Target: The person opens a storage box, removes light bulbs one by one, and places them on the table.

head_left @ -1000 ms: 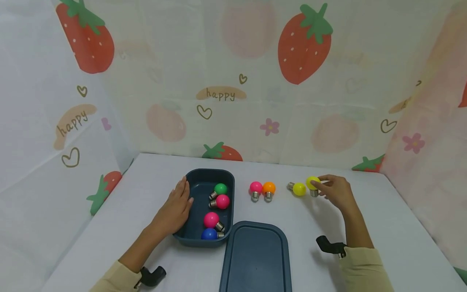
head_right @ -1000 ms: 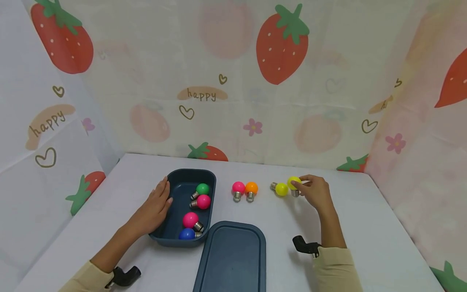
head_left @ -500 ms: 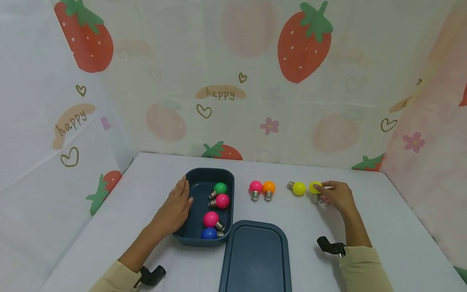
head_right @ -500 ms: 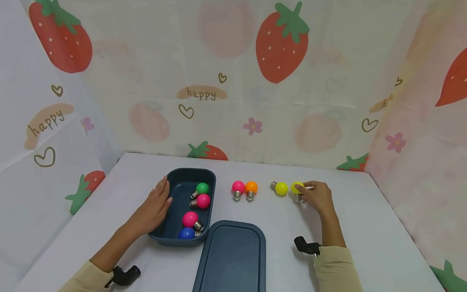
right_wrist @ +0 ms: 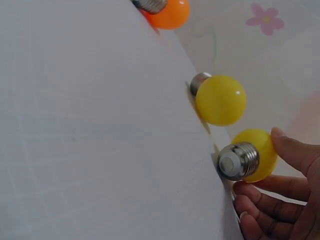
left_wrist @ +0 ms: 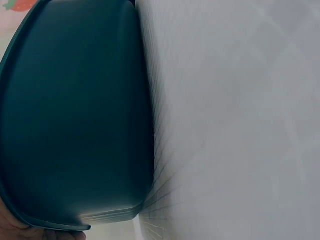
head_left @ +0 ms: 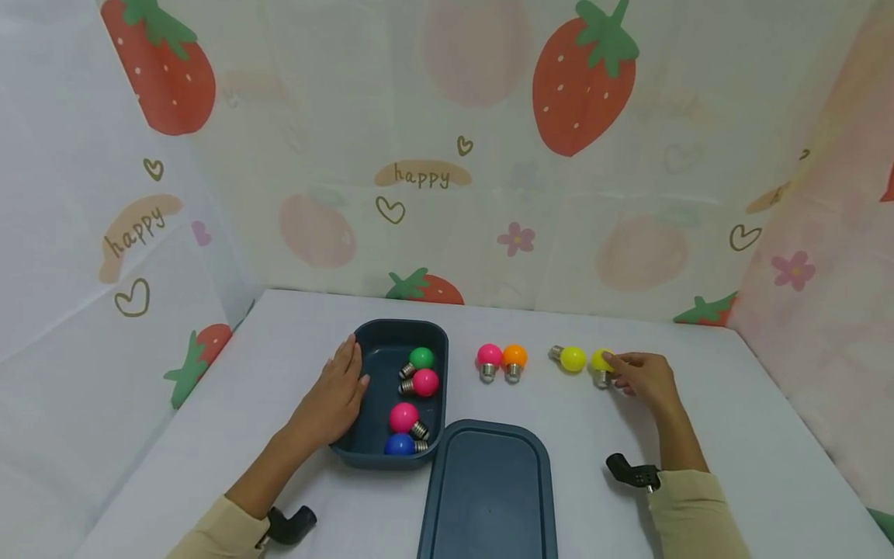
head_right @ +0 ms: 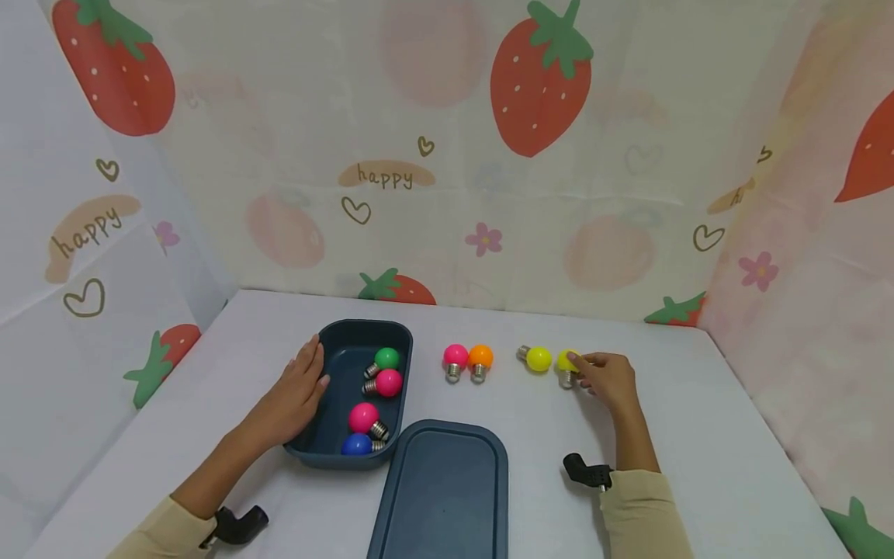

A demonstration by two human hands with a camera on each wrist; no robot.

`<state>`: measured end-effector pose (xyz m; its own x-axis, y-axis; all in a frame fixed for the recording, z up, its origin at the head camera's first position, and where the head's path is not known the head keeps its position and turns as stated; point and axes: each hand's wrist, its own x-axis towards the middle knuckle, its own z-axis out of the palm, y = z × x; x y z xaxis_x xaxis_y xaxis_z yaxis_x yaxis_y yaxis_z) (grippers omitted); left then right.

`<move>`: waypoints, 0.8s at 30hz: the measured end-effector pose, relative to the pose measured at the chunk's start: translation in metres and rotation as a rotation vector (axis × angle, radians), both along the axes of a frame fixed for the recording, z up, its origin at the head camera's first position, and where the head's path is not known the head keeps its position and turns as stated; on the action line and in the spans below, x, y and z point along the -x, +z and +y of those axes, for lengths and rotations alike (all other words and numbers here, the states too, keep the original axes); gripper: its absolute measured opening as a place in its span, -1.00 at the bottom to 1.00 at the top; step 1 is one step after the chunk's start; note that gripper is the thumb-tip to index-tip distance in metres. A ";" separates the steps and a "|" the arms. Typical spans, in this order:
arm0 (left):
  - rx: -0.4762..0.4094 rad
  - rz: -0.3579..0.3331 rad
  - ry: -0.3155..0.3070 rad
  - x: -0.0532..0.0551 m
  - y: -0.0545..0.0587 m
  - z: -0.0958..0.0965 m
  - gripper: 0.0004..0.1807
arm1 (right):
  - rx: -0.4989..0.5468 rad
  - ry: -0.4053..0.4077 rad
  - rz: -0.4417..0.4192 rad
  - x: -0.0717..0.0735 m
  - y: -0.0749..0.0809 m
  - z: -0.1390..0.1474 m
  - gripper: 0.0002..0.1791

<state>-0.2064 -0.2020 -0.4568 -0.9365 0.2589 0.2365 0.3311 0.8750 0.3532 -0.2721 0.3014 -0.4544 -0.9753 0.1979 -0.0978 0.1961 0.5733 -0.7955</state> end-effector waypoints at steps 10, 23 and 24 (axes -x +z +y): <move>0.028 -0.001 0.006 -0.001 0.004 0.000 -0.32 | -0.024 0.019 -0.007 0.003 -0.004 0.000 -0.25; 0.029 -0.015 0.011 -0.002 0.006 0.002 -0.32 | -0.073 0.036 -0.009 0.003 -0.004 -0.001 -0.24; 0.033 -0.011 0.012 -0.002 0.006 0.003 -0.32 | -0.074 0.035 -0.013 0.003 -0.004 -0.001 -0.24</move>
